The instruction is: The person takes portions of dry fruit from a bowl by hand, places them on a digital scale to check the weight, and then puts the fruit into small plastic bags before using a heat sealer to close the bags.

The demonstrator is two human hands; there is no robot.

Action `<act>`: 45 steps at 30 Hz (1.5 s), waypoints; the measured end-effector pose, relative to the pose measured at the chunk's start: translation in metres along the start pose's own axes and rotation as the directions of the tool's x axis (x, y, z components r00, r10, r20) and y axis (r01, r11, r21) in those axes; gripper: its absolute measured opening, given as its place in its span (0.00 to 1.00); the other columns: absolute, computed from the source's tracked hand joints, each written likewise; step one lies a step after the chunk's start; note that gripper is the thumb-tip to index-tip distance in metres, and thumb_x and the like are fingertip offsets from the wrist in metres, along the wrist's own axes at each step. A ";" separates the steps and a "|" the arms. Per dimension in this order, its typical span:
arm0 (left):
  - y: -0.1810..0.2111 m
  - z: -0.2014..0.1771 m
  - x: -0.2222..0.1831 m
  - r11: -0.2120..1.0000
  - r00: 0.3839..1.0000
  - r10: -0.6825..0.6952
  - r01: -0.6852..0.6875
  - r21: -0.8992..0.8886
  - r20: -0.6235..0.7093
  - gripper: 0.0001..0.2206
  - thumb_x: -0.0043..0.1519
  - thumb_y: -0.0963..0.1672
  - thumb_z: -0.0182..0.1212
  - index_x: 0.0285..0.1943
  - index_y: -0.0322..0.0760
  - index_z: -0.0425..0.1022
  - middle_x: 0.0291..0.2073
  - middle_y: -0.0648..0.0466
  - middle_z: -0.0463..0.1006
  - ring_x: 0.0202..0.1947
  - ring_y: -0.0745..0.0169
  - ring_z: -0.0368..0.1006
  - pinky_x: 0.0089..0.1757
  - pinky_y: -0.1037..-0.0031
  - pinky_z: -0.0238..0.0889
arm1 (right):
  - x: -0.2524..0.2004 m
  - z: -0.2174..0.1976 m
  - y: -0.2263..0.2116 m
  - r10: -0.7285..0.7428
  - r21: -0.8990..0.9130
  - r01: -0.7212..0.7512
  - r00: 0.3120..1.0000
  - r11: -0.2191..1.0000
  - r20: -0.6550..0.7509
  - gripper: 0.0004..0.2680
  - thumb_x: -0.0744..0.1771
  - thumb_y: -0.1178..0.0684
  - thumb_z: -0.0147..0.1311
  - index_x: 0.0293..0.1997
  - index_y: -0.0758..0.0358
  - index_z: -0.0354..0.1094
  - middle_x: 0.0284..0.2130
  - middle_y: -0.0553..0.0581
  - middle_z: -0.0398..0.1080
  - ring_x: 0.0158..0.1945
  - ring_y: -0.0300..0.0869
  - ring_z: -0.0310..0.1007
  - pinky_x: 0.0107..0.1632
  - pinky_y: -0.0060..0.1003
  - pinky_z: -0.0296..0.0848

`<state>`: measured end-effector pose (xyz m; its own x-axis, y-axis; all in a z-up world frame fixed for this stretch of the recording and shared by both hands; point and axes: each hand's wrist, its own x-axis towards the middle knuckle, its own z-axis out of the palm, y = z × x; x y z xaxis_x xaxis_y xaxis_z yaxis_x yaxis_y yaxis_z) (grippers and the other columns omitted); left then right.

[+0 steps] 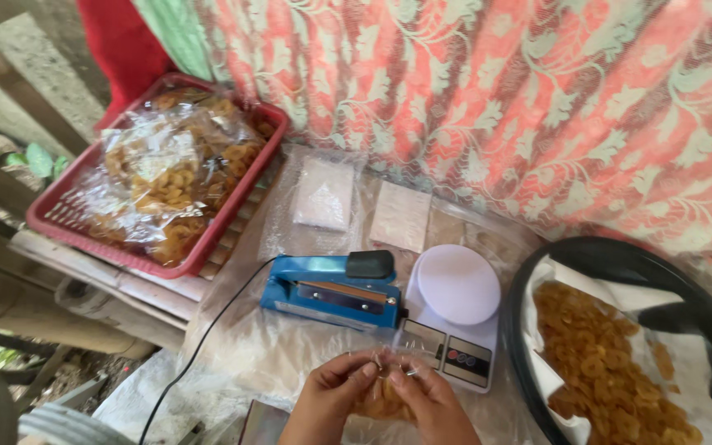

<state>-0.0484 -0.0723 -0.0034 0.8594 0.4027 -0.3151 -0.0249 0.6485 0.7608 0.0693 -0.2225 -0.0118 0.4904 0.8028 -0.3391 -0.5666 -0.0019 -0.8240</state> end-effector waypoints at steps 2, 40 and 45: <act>0.010 -0.009 -0.006 1.000 1.000 0.005 -0.006 -0.027 -0.026 0.14 0.63 0.42 0.63 0.54 0.28 0.82 0.43 0.49 0.85 0.44 0.60 0.79 0.47 0.70 0.71 | 0.004 0.006 0.005 0.014 -0.133 -0.014 1.000 0.991 0.000 0.16 0.68 0.52 0.53 0.62 0.69 0.66 0.57 0.61 0.71 0.59 0.44 0.74 0.59 0.41 0.77; 0.061 0.008 -0.004 0.194 0.438 0.890 -0.611 0.767 0.124 0.11 0.63 0.37 0.56 0.53 0.33 0.77 0.62 0.42 0.76 0.66 0.48 0.69 0.66 0.62 0.55 | 0.159 -0.019 -0.095 -0.535 -0.956 0.045 0.821 -0.289 0.201 0.11 0.64 0.57 0.51 0.47 0.57 0.77 0.61 0.66 0.65 0.66 0.58 0.59 0.68 0.58 0.50; 0.007 0.023 -0.007 0.266 0.557 0.794 -0.678 0.685 0.243 0.12 0.56 0.35 0.61 0.48 0.36 0.81 0.57 0.43 0.79 0.60 0.47 0.76 0.57 0.63 0.67 | 0.192 -0.026 -0.090 -0.525 -0.963 0.001 0.838 -0.269 0.148 0.11 0.68 0.53 0.48 0.53 0.56 0.75 0.63 0.65 0.63 0.68 0.58 0.56 0.71 0.59 0.47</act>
<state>-0.0424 -0.0856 0.0168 0.5834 0.5823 0.5662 -0.2394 -0.5429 0.8049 0.2319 -0.0837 -0.0150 0.6107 0.7619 0.2156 0.7908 -0.5727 -0.2161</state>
